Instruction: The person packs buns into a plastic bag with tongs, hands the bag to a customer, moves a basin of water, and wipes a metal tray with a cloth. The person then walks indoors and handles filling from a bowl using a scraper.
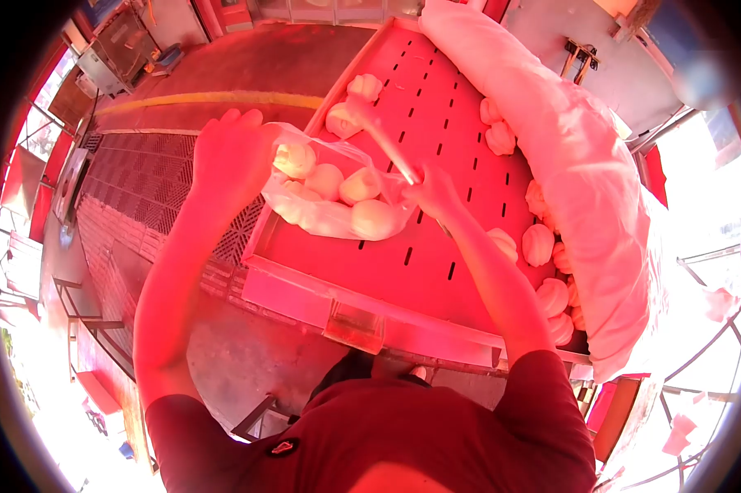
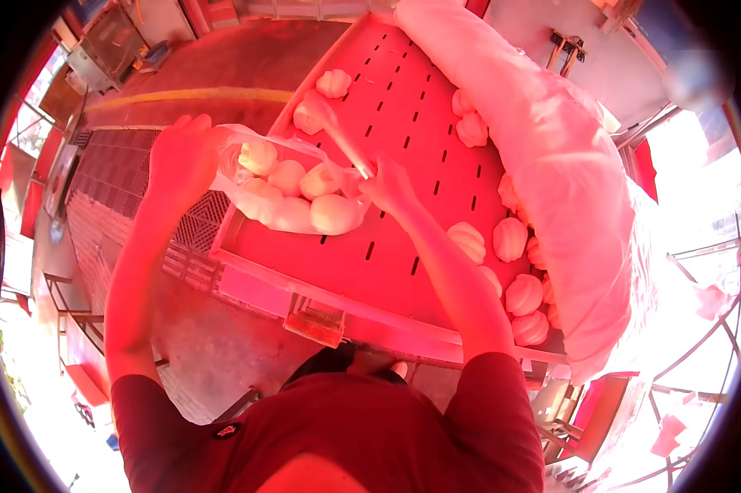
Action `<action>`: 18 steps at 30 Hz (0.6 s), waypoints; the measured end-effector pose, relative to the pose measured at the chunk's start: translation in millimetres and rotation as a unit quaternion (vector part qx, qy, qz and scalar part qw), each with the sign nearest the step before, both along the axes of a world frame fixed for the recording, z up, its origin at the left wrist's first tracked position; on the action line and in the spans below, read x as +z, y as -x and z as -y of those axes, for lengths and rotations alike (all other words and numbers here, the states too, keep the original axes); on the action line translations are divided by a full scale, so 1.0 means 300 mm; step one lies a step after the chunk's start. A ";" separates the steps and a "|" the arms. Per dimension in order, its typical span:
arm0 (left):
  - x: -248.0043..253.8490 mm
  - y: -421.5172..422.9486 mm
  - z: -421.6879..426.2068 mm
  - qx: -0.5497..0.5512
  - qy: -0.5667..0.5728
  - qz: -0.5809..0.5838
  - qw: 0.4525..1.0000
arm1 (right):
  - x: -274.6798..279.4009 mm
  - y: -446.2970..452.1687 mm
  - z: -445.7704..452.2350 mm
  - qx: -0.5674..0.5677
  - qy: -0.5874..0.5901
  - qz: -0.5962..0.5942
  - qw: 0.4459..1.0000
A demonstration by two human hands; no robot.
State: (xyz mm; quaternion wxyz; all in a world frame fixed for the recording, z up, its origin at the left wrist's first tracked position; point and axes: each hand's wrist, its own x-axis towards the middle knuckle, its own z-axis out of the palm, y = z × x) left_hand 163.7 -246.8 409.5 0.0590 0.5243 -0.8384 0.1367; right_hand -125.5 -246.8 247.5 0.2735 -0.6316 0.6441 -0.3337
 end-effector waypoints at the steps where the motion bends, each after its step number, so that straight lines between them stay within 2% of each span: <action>1: -0.002 -0.016 0.002 0.009 -0.006 -0.038 0.999 | 0.062 -0.004 0.006 0.018 -0.010 0.131 0.991; 2: -0.004 -0.023 0.003 0.020 -0.012 -0.079 0.997 | 0.134 0.015 0.010 0.037 -0.022 0.257 0.965; 3: -0.005 -0.013 0.000 -0.022 -0.132 -0.289 0.948 | 0.208 0.020 -0.003 0.056 -0.040 0.378 0.923; 4: -0.003 0.013 -0.005 -0.063 -0.246 -0.480 0.839 | 0.252 0.015 -0.015 0.076 -0.038 0.399 0.913; 5: 0.002 0.046 -0.017 -0.103 -0.341 -0.641 0.680 | 0.295 0.004 -0.022 0.097 -0.032 0.420 0.902; 7: -0.064 0.186 -0.086 -0.093 -0.359 -0.720 0.587 | 0.429 -0.061 -0.081 0.137 -0.014 0.480 0.866; 9: -0.158 0.292 -0.120 -0.138 -0.346 -0.735 0.567 | 0.433 -0.128 -0.108 0.163 0.009 0.440 0.883; 10: -0.204 0.328 -0.116 -0.188 -0.323 -0.712 0.595 | 0.387 -0.110 -0.089 0.167 0.025 0.356 0.919; 12: -0.214 0.378 -0.124 -0.194 -0.363 -0.713 0.567 | 0.467 -0.055 -0.161 0.229 -0.032 0.341 0.911; 14: -0.207 0.346 -0.128 -0.084 -0.486 -0.739 0.459 | 0.518 0.135 -0.208 0.158 0.040 0.203 0.966; 15: -0.202 0.307 -0.117 -0.095 -0.478 -0.756 0.438 | 0.553 0.259 -0.222 0.126 0.072 0.133 0.980; 16: -0.197 0.250 -0.107 -0.103 -0.466 -0.773 0.417 | 0.502 0.496 -0.169 0.108 0.035 0.162 0.980; 17: -0.177 0.180 -0.119 -0.107 -0.433 -0.810 0.381 | 0.501 0.744 -0.151 0.016 0.090 0.065 0.994; 18: -0.139 0.120 -0.161 -0.111 -0.395 -0.845 0.343 | 0.473 1.033 -0.199 -0.122 0.139 -0.098 0.978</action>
